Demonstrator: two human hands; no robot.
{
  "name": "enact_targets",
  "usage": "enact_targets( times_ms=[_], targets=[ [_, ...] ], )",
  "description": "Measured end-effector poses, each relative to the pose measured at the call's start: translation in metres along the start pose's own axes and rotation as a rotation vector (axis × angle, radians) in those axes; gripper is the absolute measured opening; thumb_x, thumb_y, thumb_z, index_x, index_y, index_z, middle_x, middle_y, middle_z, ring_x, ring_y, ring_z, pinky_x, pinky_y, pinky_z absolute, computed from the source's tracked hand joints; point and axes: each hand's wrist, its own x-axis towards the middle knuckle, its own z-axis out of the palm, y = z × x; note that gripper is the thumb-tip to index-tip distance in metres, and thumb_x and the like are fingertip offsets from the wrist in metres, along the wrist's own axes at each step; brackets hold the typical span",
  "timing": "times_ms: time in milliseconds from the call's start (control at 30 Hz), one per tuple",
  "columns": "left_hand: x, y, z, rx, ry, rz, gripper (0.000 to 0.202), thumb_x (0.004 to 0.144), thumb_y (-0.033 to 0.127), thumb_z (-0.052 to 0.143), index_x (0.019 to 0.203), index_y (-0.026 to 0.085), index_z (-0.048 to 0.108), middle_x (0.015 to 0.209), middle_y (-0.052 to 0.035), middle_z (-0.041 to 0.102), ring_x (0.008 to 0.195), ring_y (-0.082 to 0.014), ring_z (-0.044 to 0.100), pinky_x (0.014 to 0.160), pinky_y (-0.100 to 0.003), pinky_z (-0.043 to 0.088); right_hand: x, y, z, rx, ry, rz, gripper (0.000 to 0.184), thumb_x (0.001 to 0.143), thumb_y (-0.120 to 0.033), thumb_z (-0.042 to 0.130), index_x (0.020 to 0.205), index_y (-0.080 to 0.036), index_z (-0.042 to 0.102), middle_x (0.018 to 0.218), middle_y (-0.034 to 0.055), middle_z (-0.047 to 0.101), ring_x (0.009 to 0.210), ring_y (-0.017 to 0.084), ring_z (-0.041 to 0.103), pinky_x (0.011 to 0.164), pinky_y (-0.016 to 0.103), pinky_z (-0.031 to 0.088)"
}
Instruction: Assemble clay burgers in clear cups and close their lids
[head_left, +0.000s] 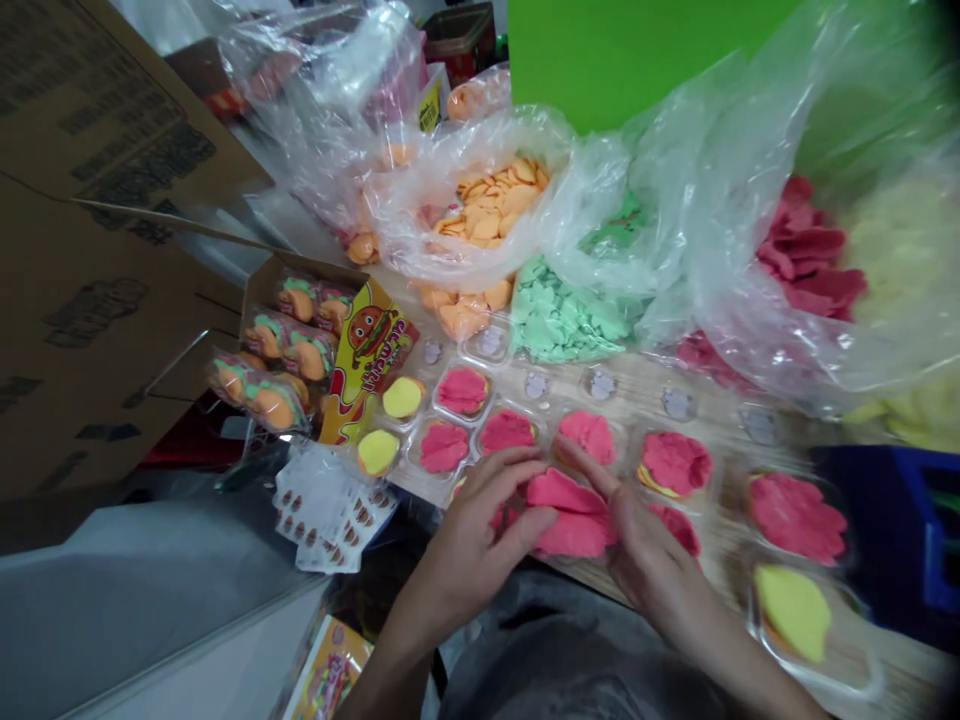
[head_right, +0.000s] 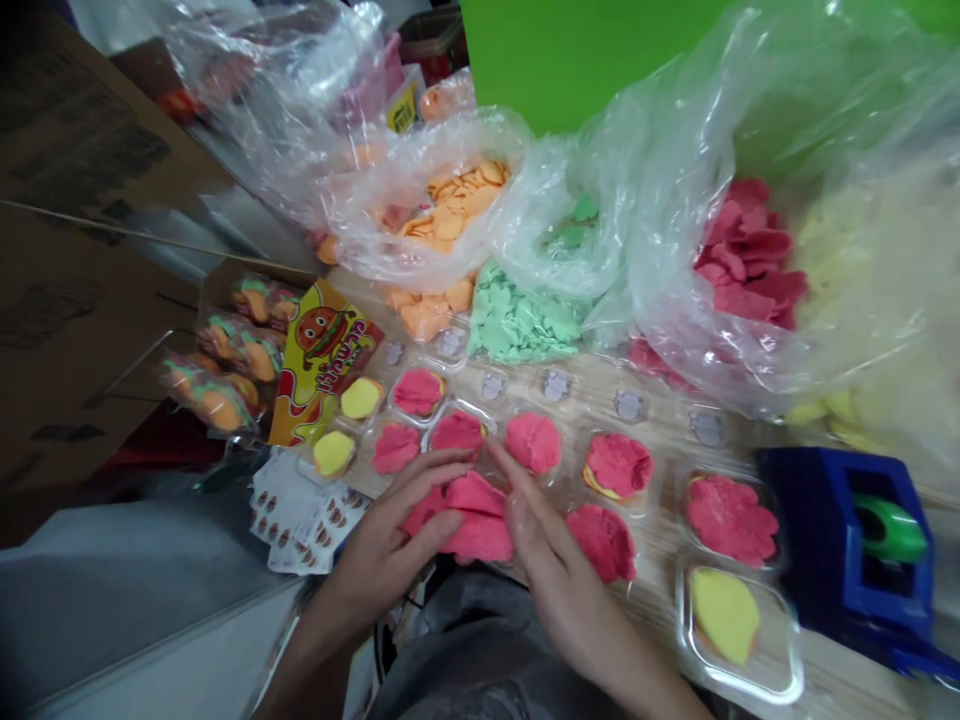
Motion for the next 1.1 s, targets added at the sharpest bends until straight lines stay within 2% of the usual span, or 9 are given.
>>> enact_targets(
  times_ms=[133,267,400,467,567,667,800,933,1100],
  targets=[
    [0.006,0.003,0.004,-0.192,0.006,-0.130,0.008,0.082,0.024,0.054,0.085,0.020,0.060,0.095,-0.0019,0.065,0.090,-0.0144,0.060,0.081,-0.025,0.045,0.004,-0.002,0.002,-0.014,-0.078,0.040,0.060,0.079,-0.035,0.060,0.133,-0.033,0.035,0.133,0.0028,0.050,0.121,0.019,0.047,0.097,0.036,0.042],
    [0.009,-0.026,-0.010,-0.229,0.457,-0.272,0.019,0.080,0.035,0.055,0.082,0.016,0.058,0.064,0.0014,0.059,0.053,-0.0101,0.055,0.052,-0.019,0.045,0.010,0.001,0.002,-0.060,0.004,0.078,0.039,0.080,-0.034,0.059,0.117,-0.026,0.051,0.114,0.0064,0.062,0.101,0.019,0.060,0.079,0.031,0.053],
    [0.023,-0.070,-0.046,-0.021,0.919,-0.229,0.027,0.087,0.039,0.041,0.104,0.019,0.048,0.093,-0.0036,0.058,0.086,-0.0145,0.057,0.080,-0.027,0.044,0.011,0.003,-0.007,-0.072,0.002,0.090,0.032,0.083,-0.036,0.053,0.113,-0.025,0.053,0.102,0.0066,0.067,0.094,0.019,0.063,0.071,0.029,0.055],
    [0.033,-0.091,-0.061,0.087,0.967,-0.209,0.026,0.084,0.036,0.046,0.103,0.019,0.051,0.105,-0.0066,0.057,0.102,-0.0185,0.052,0.093,-0.032,0.037,0.010,0.001,-0.011,-0.112,0.021,0.077,0.033,0.082,-0.037,0.054,0.112,-0.024,0.054,0.103,0.0069,0.066,0.096,0.019,0.062,0.075,0.030,0.054],
    [0.045,-0.111,-0.068,0.187,0.812,-0.204,0.015,0.075,0.029,0.059,0.086,0.018,0.060,0.096,-0.0079,0.063,0.100,-0.0242,0.055,0.095,-0.039,0.035,0.010,-0.002,-0.013,-0.129,0.059,0.058,0.032,0.081,-0.037,0.057,0.110,-0.024,0.057,0.101,0.0064,0.068,0.098,0.020,0.060,0.083,0.032,0.050],
    [0.045,-0.106,-0.059,0.219,0.671,-0.185,0.017,0.078,0.028,0.055,0.088,0.016,0.063,0.097,-0.0097,0.064,0.101,-0.0259,0.055,0.096,-0.044,0.035,0.009,-0.004,-0.010,0.046,0.053,0.101,0.029,0.081,-0.037,0.057,0.107,-0.026,0.059,0.104,0.0058,0.067,0.097,0.021,0.061,0.078,0.033,0.052],
    [0.024,-0.059,-0.034,0.143,0.448,-0.111,0.030,0.085,0.033,0.047,0.109,0.020,0.058,0.114,-0.0081,0.060,0.111,-0.0216,0.052,0.099,-0.038,0.036,0.009,-0.007,-0.003,0.515,-0.063,0.105,0.022,0.086,-0.031,0.050,0.105,-0.026,0.060,0.109,0.0053,0.064,0.097,0.021,0.062,0.081,0.039,0.051],
    [0.006,-0.006,-0.019,-0.041,-0.128,0.019,0.057,0.076,0.028,0.064,0.128,0.032,0.042,0.137,-0.0031,0.043,0.126,-0.0204,0.038,0.103,-0.034,0.032,0.007,-0.014,-0.002,0.657,-0.169,0.103,0.035,0.079,-0.013,0.052,0.111,-0.025,0.060,0.121,0.0051,0.057,0.107,0.020,0.056,0.090,0.040,0.046],
    [0.008,0.006,-0.021,-0.131,-0.180,-0.001,0.032,0.081,0.020,0.057,0.112,0.031,0.059,0.122,-0.0014,0.056,0.117,-0.0174,0.048,0.100,-0.031,0.035,0.005,-0.017,-0.002,0.516,-0.171,0.144,0.041,0.077,-0.013,0.059,0.114,-0.031,0.054,0.107,-0.0013,0.062,0.098,0.014,0.060,0.086,0.033,0.050]
  ],
)
